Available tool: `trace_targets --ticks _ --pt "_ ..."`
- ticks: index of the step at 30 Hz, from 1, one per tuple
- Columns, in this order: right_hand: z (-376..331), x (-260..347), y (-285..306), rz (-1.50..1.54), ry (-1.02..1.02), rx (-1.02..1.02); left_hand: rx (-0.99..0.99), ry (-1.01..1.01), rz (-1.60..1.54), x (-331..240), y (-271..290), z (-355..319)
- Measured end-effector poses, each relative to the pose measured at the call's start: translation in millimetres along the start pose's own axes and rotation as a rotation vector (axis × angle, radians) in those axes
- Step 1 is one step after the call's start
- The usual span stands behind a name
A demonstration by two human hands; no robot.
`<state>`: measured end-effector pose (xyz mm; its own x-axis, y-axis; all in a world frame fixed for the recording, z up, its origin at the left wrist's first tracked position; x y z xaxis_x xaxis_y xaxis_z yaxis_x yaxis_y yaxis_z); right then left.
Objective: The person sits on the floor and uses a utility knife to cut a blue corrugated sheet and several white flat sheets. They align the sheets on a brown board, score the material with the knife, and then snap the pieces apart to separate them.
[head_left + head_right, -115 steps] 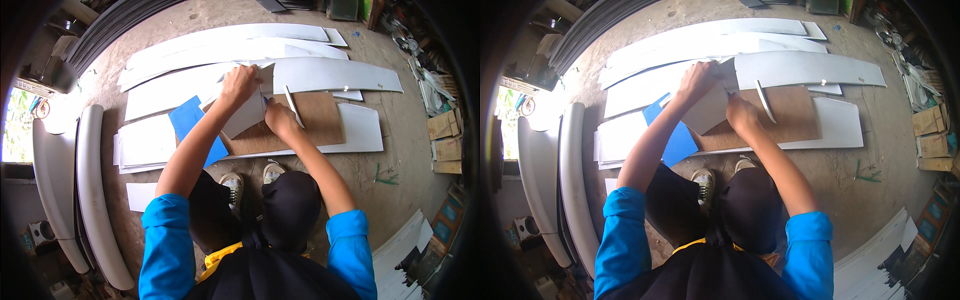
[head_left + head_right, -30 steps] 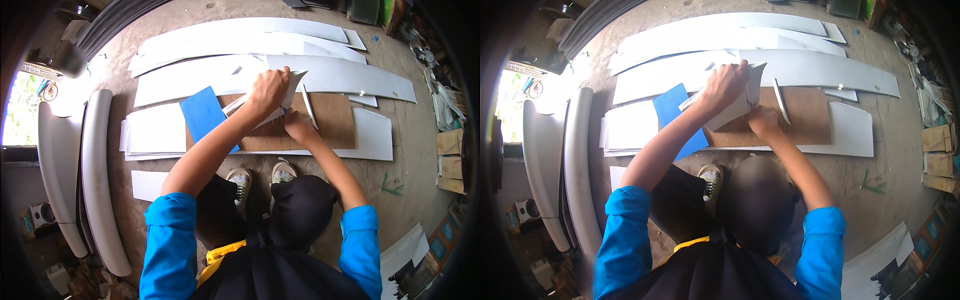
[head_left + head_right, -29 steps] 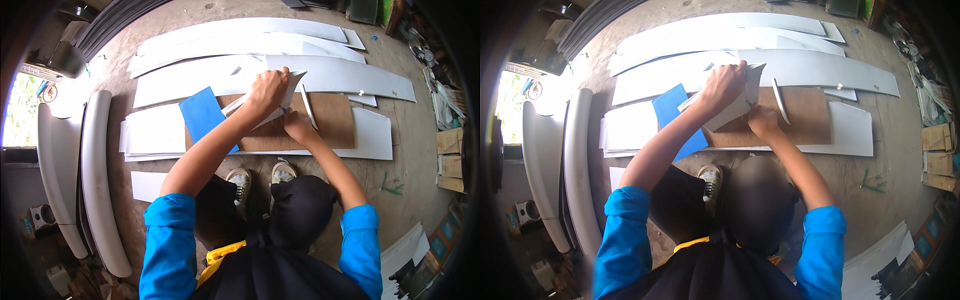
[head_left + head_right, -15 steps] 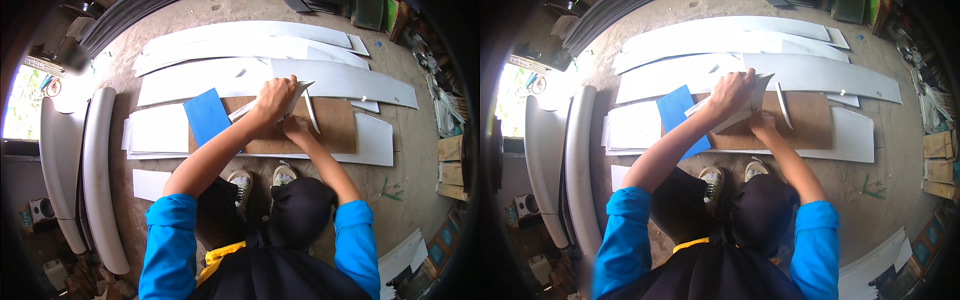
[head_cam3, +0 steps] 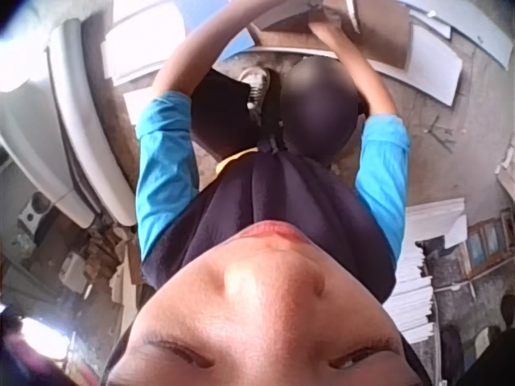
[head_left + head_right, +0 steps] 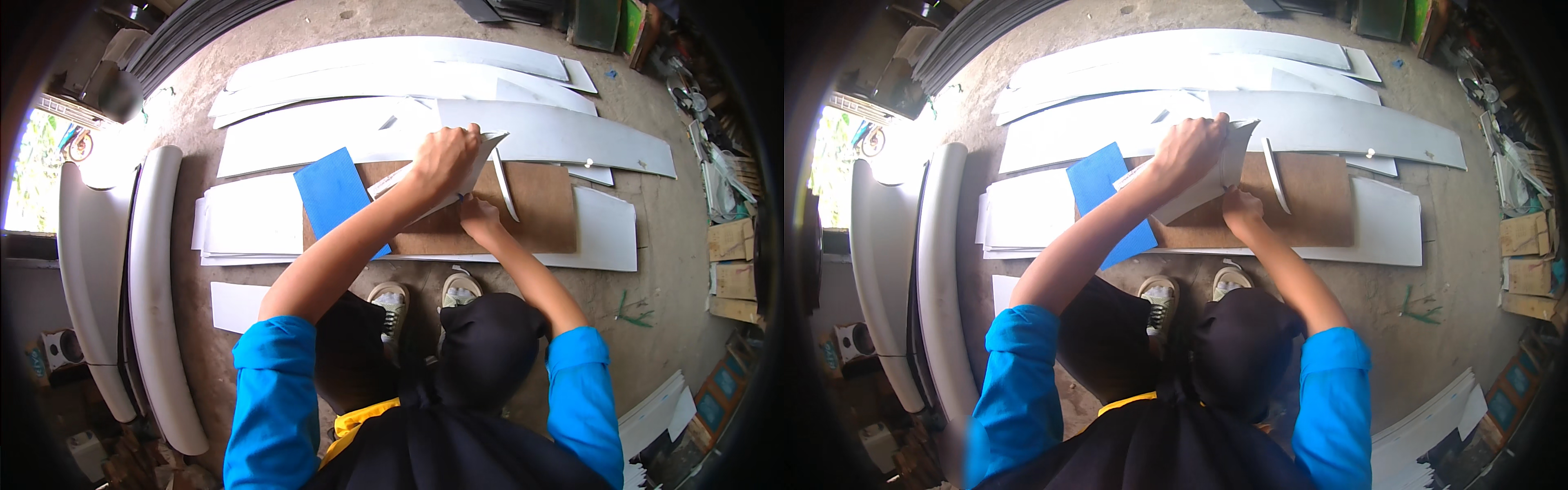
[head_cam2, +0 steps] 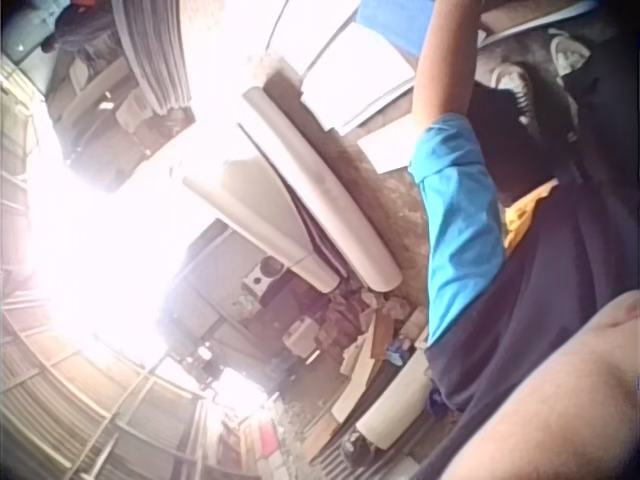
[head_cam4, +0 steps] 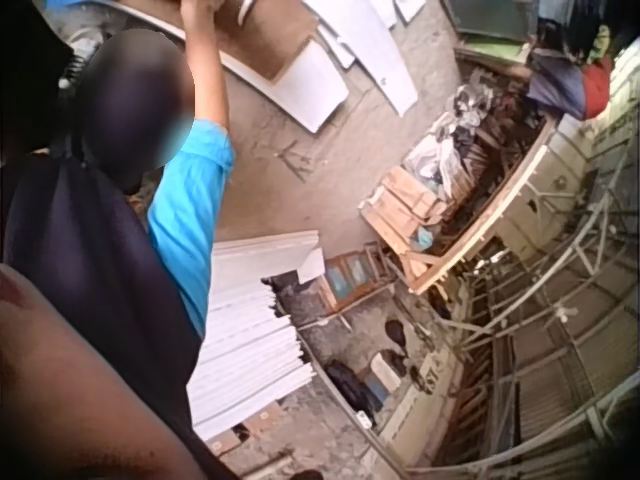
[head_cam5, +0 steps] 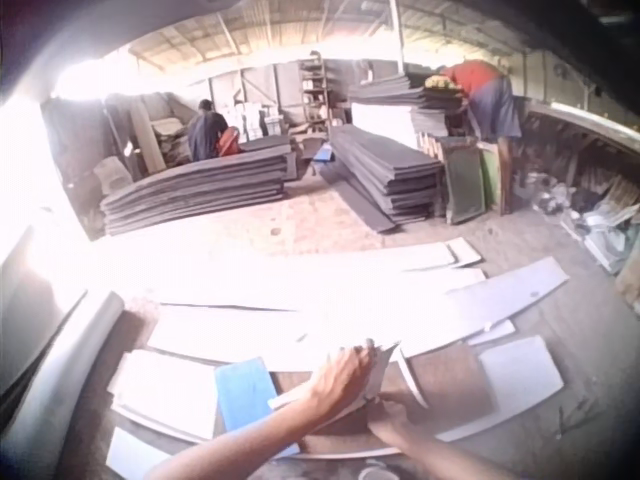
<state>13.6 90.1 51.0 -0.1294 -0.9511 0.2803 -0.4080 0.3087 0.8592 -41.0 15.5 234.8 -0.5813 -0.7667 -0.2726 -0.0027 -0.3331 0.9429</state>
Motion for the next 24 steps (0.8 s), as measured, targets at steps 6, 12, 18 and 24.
trace_targets --ticks 6,12,18,24 --pt "7 -9 -22 0.065 0.051 -0.112 -0.005 -0.017 0.021 -7 -3 -6" --pt "2 -35 -72 0.009 0.082 -0.241 -0.065 -0.024 0.044 -2 3 -3" --pt "-24 -44 -70 0.013 0.079 -0.316 0.042 0.124 -0.077 21 2 10" --pt "-43 -75 -45 0.150 -0.026 -0.408 -0.108 0.225 -0.394 114 36 15"
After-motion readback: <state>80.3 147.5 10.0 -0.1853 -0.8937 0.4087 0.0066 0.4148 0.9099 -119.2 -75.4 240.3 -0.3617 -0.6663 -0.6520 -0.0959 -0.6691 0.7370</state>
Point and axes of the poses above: each hand's wrist, its own z-axis towards the middle knuckle, its own y-axis out of the back of the hand, x = y × z, the point moved 6 cm from there along z, towards the middle knuckle, and after that the axes turned 10 degrees about y, right-handed, at the moved point
